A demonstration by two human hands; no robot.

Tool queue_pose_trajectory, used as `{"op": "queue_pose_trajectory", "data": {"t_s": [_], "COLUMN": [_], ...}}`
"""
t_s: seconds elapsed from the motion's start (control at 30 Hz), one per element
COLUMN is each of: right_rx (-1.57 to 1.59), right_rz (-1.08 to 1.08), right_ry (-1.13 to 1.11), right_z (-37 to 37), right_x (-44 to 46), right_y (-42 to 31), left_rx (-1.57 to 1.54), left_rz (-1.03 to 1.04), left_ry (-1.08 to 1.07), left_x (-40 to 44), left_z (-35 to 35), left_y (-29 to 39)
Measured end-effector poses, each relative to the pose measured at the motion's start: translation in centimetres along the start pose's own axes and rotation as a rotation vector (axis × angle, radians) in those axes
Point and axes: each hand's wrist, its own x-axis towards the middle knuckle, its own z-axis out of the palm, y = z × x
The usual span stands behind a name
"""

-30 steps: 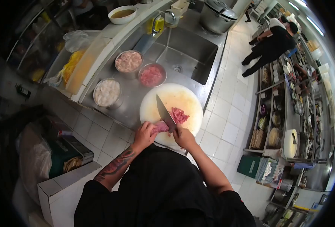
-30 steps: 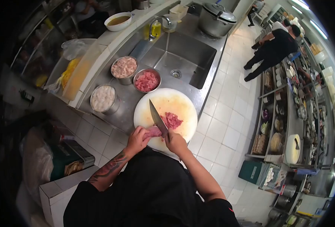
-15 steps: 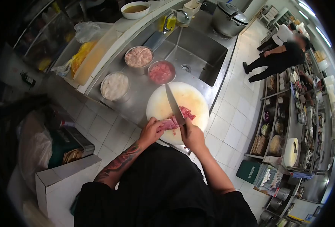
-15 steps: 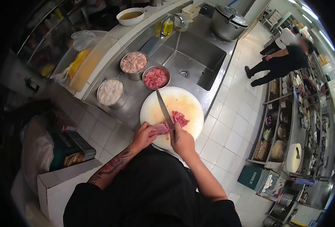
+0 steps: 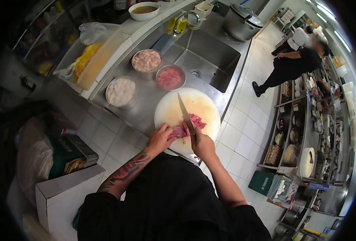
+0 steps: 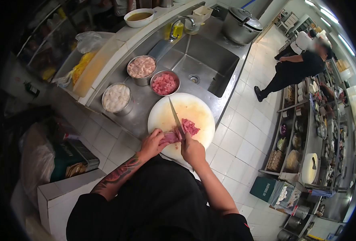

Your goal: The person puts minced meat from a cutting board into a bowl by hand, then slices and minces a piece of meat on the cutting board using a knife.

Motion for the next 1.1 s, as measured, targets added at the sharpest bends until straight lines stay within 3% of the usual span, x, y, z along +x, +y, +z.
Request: {"op": "queue_pose_trajectory", "data": {"t_s": [0.17, 0.27, 0.37, 0.5, 0.53, 0.67, 0.77, 0.83, 0.87, 1.03, 1.1], "right_rx": [0.060, 0.105, -0.007, 0.069, 0.171, 0.182, 0.207, 0.191, 0.080, 0.125, 0.196], "right_rz": [0.007, 0.032, 0.102, 0.077, 0.085, -0.021, 0.078, 0.020, -0.012, 0.075, 0.072], "right_ry": [-0.022, 0.015, -0.013, -0.012, 0.073, 0.041, 0.088, 0.128, 0.018, -0.002, 0.123], "right_z": [4.6, -0.5, 3.2, 1.3, 1.1, 5.7, 0.3, 2.3, 5.1, 1.8, 2.2], "right_x": [0.1, 0.1, -0.2, 0.5, -0.3, 0.9, 0.3, -0.9, -0.9, 0.0, -0.9], "right_y": [3.5, -0.5, 1.4, 1.5, 0.4, 6.0, 0.9, 1.2, 3.6, 1.4, 0.9], "left_rx": [-0.019, -0.019, -0.031, 0.004, 0.023, 0.013, 0.012, -0.031, -0.037, -0.036, -0.029], "left_rz": [0.008, 0.023, 0.027, -0.016, -0.021, -0.042, -0.011, -0.012, -0.005, -0.030, -0.011], "left_ry": [0.055, 0.039, 0.027, 0.022, 0.042, 0.028, 0.026, 0.030, 0.026, 0.010, 0.037], "left_x": [0.1, 0.2, 0.1, -0.1, 0.0, 0.2, -0.1, 0.1, 0.3, 0.3, 0.4], "left_z": [1.0, -0.2, 0.5, 0.7, 0.6, 1.1, 0.9, 1.4, 1.6, 0.6, 1.3], "left_y": [-0.3, 0.1, -0.1, -0.3, -0.1, -0.3, -0.8, -1.0, -0.9, -0.3, -0.8]}}
